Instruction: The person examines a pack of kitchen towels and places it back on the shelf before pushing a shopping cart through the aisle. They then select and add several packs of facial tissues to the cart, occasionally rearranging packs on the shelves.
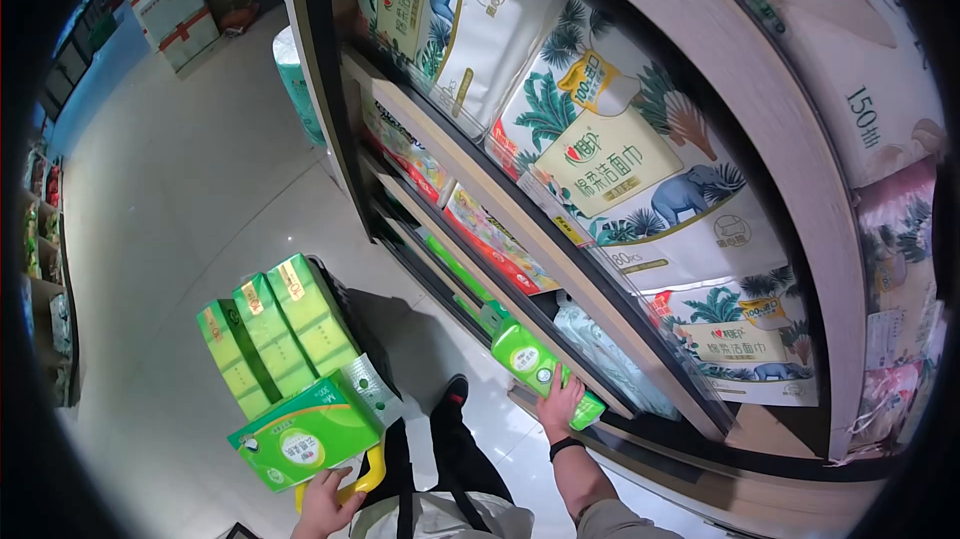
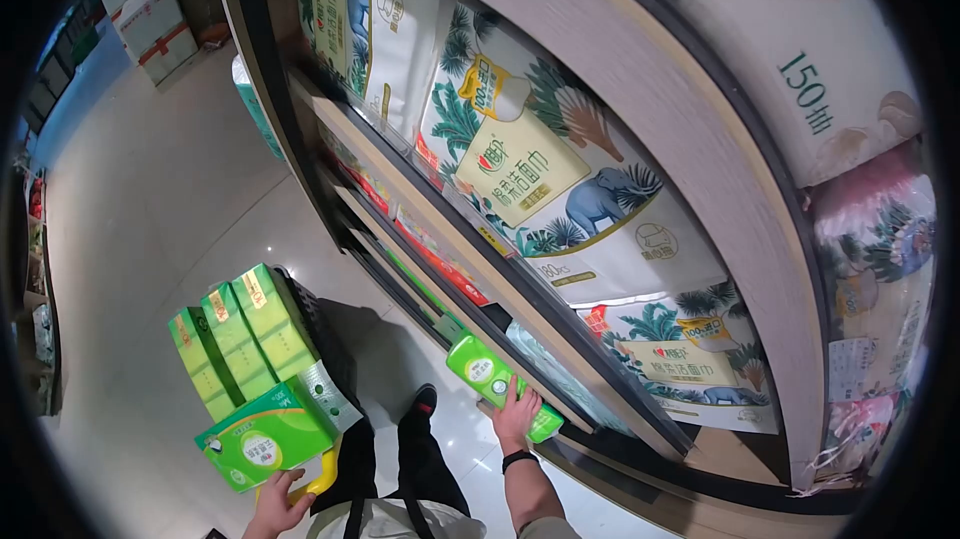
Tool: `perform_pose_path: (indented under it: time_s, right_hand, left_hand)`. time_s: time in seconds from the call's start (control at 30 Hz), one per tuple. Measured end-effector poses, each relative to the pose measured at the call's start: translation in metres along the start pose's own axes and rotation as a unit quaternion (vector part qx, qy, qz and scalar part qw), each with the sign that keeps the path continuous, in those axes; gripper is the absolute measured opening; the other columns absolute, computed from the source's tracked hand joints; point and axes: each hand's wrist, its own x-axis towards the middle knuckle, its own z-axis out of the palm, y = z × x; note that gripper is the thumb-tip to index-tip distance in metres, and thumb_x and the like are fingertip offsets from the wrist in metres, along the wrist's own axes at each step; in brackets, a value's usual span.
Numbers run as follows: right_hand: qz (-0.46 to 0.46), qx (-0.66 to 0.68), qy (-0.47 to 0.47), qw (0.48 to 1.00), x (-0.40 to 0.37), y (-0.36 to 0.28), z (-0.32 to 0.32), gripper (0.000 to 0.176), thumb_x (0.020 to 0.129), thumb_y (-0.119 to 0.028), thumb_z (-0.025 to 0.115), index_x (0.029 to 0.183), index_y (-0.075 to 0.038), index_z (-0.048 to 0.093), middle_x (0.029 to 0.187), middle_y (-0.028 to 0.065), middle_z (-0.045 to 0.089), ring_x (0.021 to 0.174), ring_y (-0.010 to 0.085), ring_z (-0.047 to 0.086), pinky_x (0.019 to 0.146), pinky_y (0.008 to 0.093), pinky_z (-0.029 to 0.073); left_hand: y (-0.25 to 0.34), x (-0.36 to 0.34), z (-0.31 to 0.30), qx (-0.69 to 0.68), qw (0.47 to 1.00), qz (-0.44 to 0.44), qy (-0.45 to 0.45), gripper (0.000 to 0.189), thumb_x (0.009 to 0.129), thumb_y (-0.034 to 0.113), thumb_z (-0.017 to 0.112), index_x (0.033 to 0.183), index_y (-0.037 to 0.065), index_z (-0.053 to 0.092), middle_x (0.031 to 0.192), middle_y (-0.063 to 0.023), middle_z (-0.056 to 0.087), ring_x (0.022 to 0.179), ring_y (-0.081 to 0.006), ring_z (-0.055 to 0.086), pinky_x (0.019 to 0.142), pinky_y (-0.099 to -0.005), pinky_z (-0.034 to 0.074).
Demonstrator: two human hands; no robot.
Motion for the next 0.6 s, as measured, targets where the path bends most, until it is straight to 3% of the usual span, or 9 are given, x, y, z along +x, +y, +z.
perform_pose_path:
  time_s: [0.1,0.13,0.23,0.27,0.33,0.4,0.43,0.5,0.6]
  right_hand:
    - [0.066,0.013,-0.042,0.997,0.003,0.019,0.018,0.081,0.065,-0.017,0.077,0.137,-0.007,0.041,0.126,0.0265,0.041,0.124,0.0444,0.036,0.107,0.0557,0.024]
    - [0.081,0.012,-0.046,0.996,0.004,0.026,0.022,0.072,0.068,-0.019,0.076,0.132,-0.006,0.045,0.124,0.0262,0.045,0.124,0.0449,0.037,0.106,0.0558,0.026]
    - [0.124,-0.010,-0.037,0.992,0.010,0.032,0.027,0.051,0.076,-0.027,0.072,0.120,-0.007,0.056,0.106,0.0224,0.059,0.113,0.0423,0.050,0.103,0.0541,0.031]
    - [0.182,0.000,-0.137,0.974,0.016,0.039,0.026,0.038,0.083,-0.036,0.064,0.105,-0.005,0.065,0.094,0.0230,0.065,0.098,0.0419,0.061,0.093,0.0534,0.042]
    - [0.228,-0.007,-0.133,0.964,0.029,0.041,0.013,0.037,0.087,-0.038,0.058,0.097,-0.004,0.068,0.092,0.0232,0.067,0.090,0.0407,0.064,0.084,0.0520,0.047]
    - [0.221,-0.073,-0.151,0.961,0.025,0.059,0.033,0.043,0.092,-0.041,0.049,0.089,-0.003,0.071,0.095,0.0230,0.069,0.081,0.0397,0.067,0.071,0.0512,0.052]
    - [0.212,-0.084,-0.113,0.967,0.019,0.077,0.055,0.043,0.092,-0.040,0.049,0.091,-0.003,0.071,0.094,0.0225,0.069,0.081,0.0399,0.067,0.072,0.0513,0.052]
    - [0.195,-0.107,-0.037,0.974,0.007,0.096,0.077,0.042,0.092,-0.039,0.048,0.094,-0.004,0.071,0.094,0.0214,0.069,0.081,0.0403,0.067,0.074,0.0516,0.052]
    - [0.190,-0.089,-0.070,0.975,0.002,0.109,0.073,0.042,0.093,-0.037,0.047,0.097,-0.003,0.070,0.097,0.0216,0.069,0.084,0.0409,0.066,0.078,0.0514,0.051]
  left_hand:
    - [0.030,-0.018,0.000,0.044,0.998,-0.053,-0.016,0.047,0.082,0.035,0.067,0.121,0.008,0.061,0.093,-0.0149,0.066,0.091,-0.0352,0.062,0.096,-0.0474,0.042]
    - [0.027,-0.023,0.008,0.070,0.995,-0.070,-0.022,0.050,0.082,0.034,0.069,0.122,0.007,0.060,0.094,-0.0124,0.063,0.094,-0.0321,0.059,0.102,-0.0487,0.034]
    - [0.019,-0.024,0.022,0.105,0.990,-0.099,-0.005,0.055,0.081,0.038,0.070,0.126,0.008,0.058,0.096,-0.0151,0.063,0.095,-0.0321,0.059,0.101,-0.0481,0.036]
    - [0.014,-0.028,0.028,0.107,0.988,-0.112,-0.012,0.057,0.081,0.038,0.070,0.128,0.008,0.056,0.099,-0.0157,0.062,0.097,-0.0317,0.058,0.102,-0.0479,0.036]
    - [0.001,-0.031,0.040,0.111,0.984,-0.134,-0.024,0.061,0.080,0.038,0.071,0.132,0.010,0.053,0.107,-0.0170,0.060,0.100,-0.0310,0.057,0.103,-0.0477,0.035]
    - [0.001,-0.026,0.040,0.146,0.987,-0.040,0.059,0.052,0.074,0.038,0.073,0.112,0.005,0.060,0.087,-0.0141,0.060,0.080,-0.0317,0.058,0.078,-0.0424,0.042]
    - [0.001,-0.023,0.039,0.164,0.981,0.007,0.100,0.048,0.071,0.038,0.074,0.103,0.003,0.064,0.078,-0.0127,0.060,0.070,-0.0321,0.058,0.065,-0.0397,0.045]
    - [-0.004,-0.021,0.043,0.171,0.975,0.033,0.136,0.050,0.071,0.045,0.072,0.099,0.004,0.065,0.072,-0.0091,0.057,0.063,-0.0281,0.055,0.059,-0.0380,0.040]
    - [-0.006,-0.019,0.045,0.180,0.970,0.045,0.154,0.053,0.072,0.051,0.070,0.097,0.004,0.066,0.071,-0.0079,0.056,0.061,-0.0265,0.055,0.057,-0.0374,0.039]
